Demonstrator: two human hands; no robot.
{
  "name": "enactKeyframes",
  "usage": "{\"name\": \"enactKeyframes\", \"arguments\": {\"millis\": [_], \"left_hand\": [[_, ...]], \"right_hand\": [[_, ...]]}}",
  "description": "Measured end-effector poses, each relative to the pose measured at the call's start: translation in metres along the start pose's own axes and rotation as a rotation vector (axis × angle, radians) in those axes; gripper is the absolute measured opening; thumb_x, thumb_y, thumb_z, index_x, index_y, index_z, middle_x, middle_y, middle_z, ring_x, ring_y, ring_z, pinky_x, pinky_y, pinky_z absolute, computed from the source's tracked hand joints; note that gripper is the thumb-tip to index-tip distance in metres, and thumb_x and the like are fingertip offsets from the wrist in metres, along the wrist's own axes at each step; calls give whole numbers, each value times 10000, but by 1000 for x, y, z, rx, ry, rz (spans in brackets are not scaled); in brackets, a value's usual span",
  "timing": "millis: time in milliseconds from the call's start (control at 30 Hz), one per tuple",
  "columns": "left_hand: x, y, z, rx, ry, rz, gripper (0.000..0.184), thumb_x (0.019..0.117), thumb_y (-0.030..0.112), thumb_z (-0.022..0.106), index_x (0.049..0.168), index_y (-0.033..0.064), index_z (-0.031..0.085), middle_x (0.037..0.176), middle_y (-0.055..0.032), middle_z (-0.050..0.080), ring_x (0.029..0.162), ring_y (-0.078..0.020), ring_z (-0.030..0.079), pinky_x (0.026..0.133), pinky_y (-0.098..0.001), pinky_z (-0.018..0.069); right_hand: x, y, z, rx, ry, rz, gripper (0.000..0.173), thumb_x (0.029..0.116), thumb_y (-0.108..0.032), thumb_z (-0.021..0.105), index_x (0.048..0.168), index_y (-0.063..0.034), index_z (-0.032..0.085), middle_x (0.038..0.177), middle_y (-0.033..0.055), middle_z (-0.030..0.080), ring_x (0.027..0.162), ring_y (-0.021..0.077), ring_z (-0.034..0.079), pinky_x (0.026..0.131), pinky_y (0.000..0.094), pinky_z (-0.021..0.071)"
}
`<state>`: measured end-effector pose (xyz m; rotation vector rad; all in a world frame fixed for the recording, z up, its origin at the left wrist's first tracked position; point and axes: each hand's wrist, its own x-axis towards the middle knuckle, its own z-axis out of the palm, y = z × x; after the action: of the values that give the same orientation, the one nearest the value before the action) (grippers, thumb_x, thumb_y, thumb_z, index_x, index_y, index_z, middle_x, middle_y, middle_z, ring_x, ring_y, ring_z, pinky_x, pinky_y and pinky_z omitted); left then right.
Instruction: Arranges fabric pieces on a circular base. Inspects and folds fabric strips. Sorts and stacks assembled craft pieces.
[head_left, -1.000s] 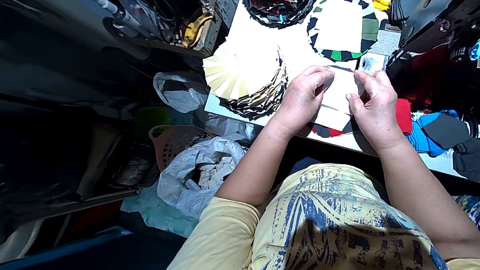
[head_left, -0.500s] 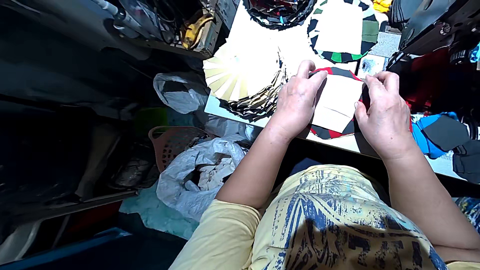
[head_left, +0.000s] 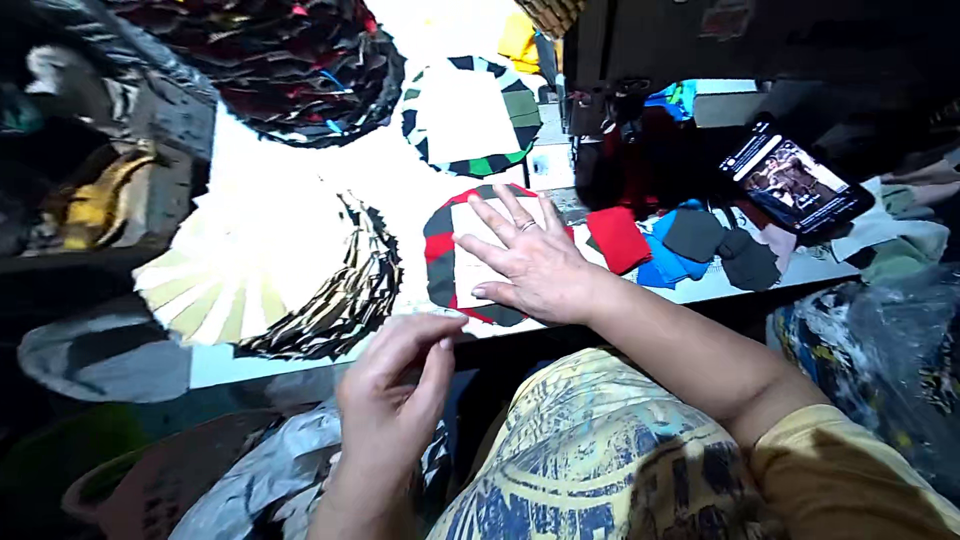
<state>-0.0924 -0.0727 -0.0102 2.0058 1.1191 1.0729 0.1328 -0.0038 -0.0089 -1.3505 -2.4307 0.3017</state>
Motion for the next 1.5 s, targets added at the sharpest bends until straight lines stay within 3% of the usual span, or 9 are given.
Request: {"name": "enactKeyframes", "arguments": {"millis": [100,200,467,633,767,967,1100,1200,1500], "left_hand": [[-24,-1,7,-257,-161,-166,241,1032,213,546,1146,96,723,956,41,711,735,-18,633,645,-177,541],[-43,-7,22,-364,-261,-324,260,1016,191,547,1210,93,689,958,29,712,713,-44,639,607,-192,540],[-46,-12,45,-667,-247,-620,342,1058,223,472,1320,46,600,1149,-72,706,846,-139,695,739,-269,593],[-43,-16,44,-822,-224,-728,666,984,603,555,1363,55,555,1293,-122,671,1051,-230,711,859,-363,611],[-43,-13,42,-1009,-138,-782,754,896,726,566,1276,76,607,1277,-156,690,1115,-292,706,923,-406,600],[-42,5,34,-1165,187,-895,601,857,527,767,1198,49,639,1046,-140,736,932,-267,752,849,-465,640],[-38,15,35,-970,277,-914,226,1094,199,440,1192,38,565,989,-110,755,804,-187,771,672,-353,665],[-36,22,37,-774,313,-919,173,1088,89,422,1183,40,558,937,-66,764,745,-149,762,617,-308,653],[-47,16,22,-475,297,-652,179,1006,62,573,1185,53,579,964,18,755,827,-85,749,730,-263,647]], "right_hand": [[0,1,3,-12,-52,16,598,1027,-554,506,1563,-290,480,1686,110,307,1584,392,139,1208,732,58],[1,1,1,-14,-88,20,625,1025,-576,495,1575,-282,461,1693,115,288,1586,395,126,1205,736,56],[4,10,-14,50,-26,58,636,1042,-569,448,1594,-255,426,1700,108,274,1592,340,146,1236,670,97],[-1,11,-7,-6,-85,59,637,1046,-569,448,1587,-234,441,1691,155,272,1585,373,142,1262,590,115],[-6,7,1,0,-71,-52,638,1017,-581,504,1565,-257,481,1677,141,312,1576,358,181,1264,572,137],[-15,0,1,117,-135,-188,636,1008,-548,533,1557,-230,494,1668,174,320,1577,383,176,1263,583,122],[-24,-5,-2,230,-180,-246,585,1027,-518,509,1536,-232,523,1660,164,343,1572,362,210,1269,565,123],[-31,-3,-7,371,-151,-243,573,1039,-449,507,1545,-181,506,1634,179,381,1558,363,250,1267,551,160],[-74,19,-18,567,140,-217,516,1023,-348,574,1388,12,623,1461,186,583,1477,349,419,1244,499,316]]}}
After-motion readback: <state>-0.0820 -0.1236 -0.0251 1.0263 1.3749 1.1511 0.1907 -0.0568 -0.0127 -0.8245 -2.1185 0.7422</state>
